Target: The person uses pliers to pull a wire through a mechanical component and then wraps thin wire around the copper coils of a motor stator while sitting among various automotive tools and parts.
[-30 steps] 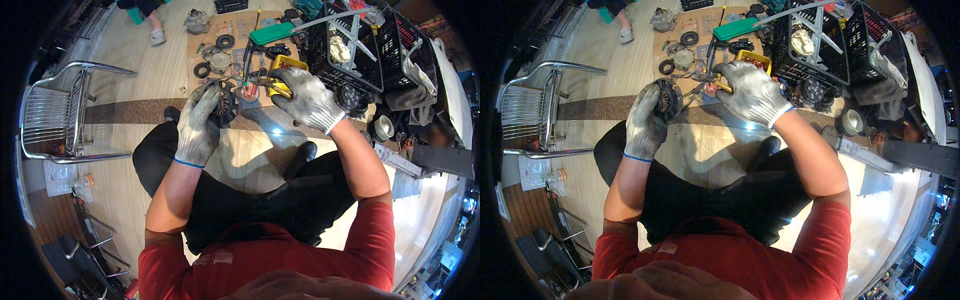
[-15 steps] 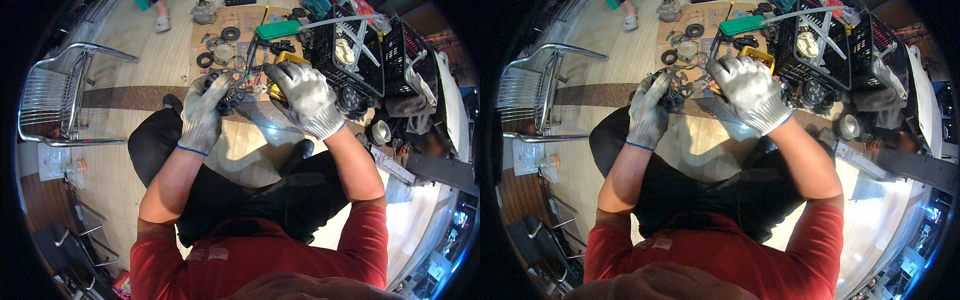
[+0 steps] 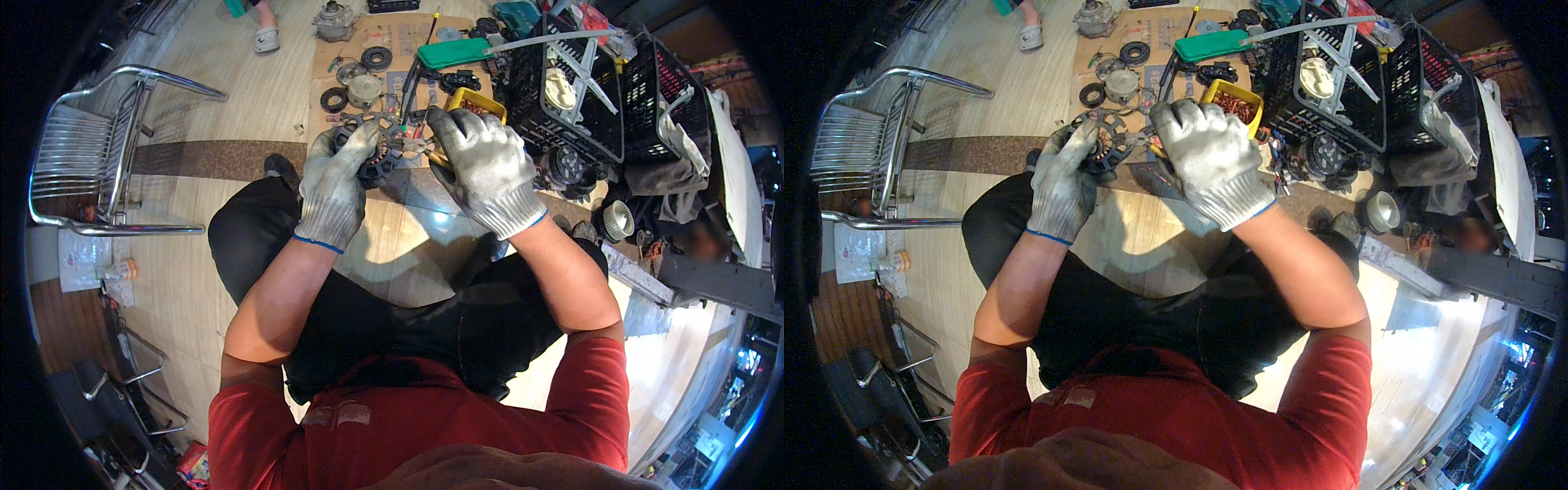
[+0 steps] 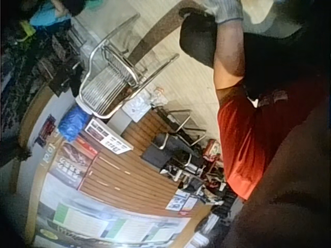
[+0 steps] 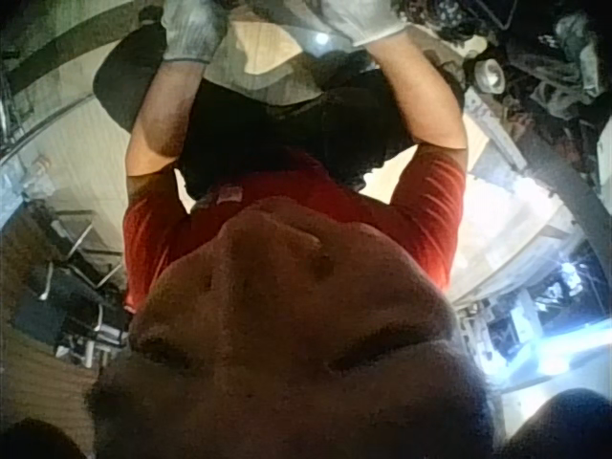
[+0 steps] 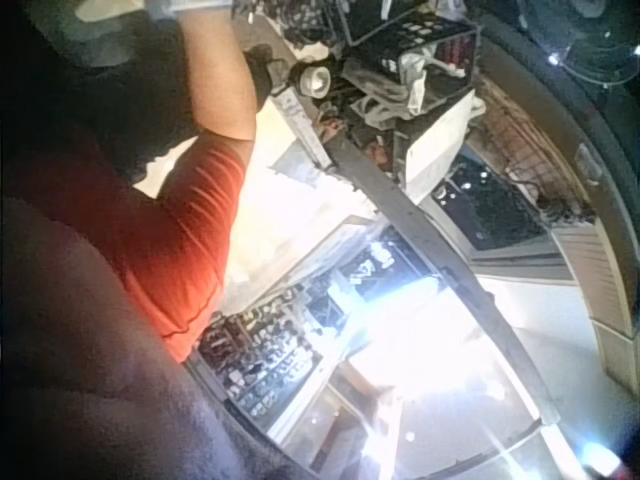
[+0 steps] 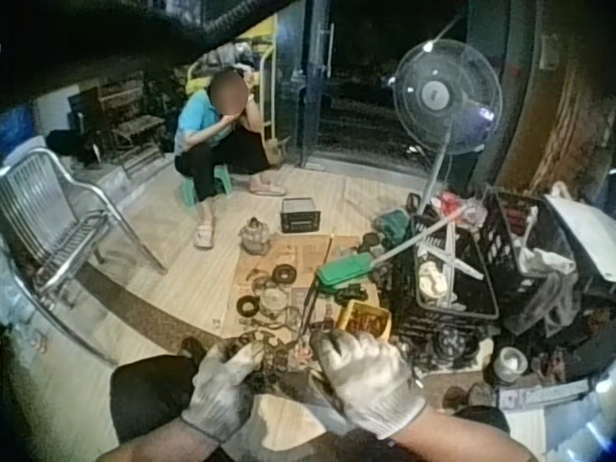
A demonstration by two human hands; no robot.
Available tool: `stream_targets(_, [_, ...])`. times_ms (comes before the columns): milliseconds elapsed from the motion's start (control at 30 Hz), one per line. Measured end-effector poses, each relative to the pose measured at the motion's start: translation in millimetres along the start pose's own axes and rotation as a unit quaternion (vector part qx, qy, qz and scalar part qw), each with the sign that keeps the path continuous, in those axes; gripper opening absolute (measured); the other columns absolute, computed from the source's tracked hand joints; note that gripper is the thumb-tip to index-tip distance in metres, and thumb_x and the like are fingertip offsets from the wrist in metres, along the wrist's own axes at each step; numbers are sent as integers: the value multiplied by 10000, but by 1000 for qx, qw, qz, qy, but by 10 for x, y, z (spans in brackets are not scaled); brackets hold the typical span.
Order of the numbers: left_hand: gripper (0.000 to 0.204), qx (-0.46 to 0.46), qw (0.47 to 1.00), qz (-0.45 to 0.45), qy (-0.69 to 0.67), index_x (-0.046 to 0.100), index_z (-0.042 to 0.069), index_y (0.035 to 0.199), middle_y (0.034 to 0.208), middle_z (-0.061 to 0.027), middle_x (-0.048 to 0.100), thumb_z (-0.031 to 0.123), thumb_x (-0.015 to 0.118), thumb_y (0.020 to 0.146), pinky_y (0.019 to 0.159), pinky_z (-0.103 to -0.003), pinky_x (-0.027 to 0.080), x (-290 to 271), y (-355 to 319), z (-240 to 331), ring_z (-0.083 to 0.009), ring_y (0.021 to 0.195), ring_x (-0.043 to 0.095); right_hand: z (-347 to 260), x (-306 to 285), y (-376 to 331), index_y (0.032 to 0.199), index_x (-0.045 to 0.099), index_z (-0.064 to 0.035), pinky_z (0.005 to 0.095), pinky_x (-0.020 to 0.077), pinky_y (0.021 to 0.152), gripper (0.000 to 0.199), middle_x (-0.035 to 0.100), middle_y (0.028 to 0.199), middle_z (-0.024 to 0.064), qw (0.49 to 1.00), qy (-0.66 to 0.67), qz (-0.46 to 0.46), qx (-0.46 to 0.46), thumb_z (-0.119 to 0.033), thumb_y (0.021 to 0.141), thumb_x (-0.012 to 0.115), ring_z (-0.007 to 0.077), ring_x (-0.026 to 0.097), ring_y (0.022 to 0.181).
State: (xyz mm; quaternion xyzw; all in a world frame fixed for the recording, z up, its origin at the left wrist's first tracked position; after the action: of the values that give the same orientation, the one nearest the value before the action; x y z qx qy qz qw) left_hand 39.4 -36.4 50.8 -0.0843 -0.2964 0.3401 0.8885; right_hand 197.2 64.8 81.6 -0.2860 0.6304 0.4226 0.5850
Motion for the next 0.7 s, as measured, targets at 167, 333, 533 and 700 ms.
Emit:
stream_targets(167, [268,-2,1000,-17,-7,502,-54,1147,1020,-129,635,46,575,910,744,-300,599,-37,24,-31,-187,872,668,-50,-18,7,1265,529,-87,421,513,770,579,608,1063,143,1000,-3,18,1,-283,751,708,308,615,942])
stream_targets(333, [338,19,1000,-5,-20,553,-74,1107,928,-125,660,125,681,866,626,-282,581,-41,27,-58,-171,751,676,-83,-47,6,1266,529,-91,419,514,758,582,607,1033,135,1000,-6,27,2,-294,752,711,299,617,926])
stream_targets(533, [353,11,1000,-4,-12,532,-72,1132,925,-119,663,121,670,872,569,-273,580,-34,4,-31,-171,719,684,-58,45,-22,1271,534,-106,410,517,752,563,607,1025,127,1000,-28,0,8,-320,774,689,291,616,922])
stream_targets(700, [272,-31,999,-3,7,516,-22,1136,987,-90,633,79,614,904,759,-295,572,-42,-4,9,-165,858,651,-74,56,-7,1258,540,-98,417,522,710,529,615,983,144,999,-33,-26,13,-324,797,665,297,627,874])
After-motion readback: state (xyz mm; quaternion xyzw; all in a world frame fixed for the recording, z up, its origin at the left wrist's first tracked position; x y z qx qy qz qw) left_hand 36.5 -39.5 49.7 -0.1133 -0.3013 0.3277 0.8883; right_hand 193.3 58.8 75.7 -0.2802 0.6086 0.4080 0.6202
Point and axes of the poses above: each hand's wrist, its own y-axis towards the middle knuckle, its own x-axis out of the palm, z = x × y, the point moved 1 cm from there along y, towards the middle knuckle
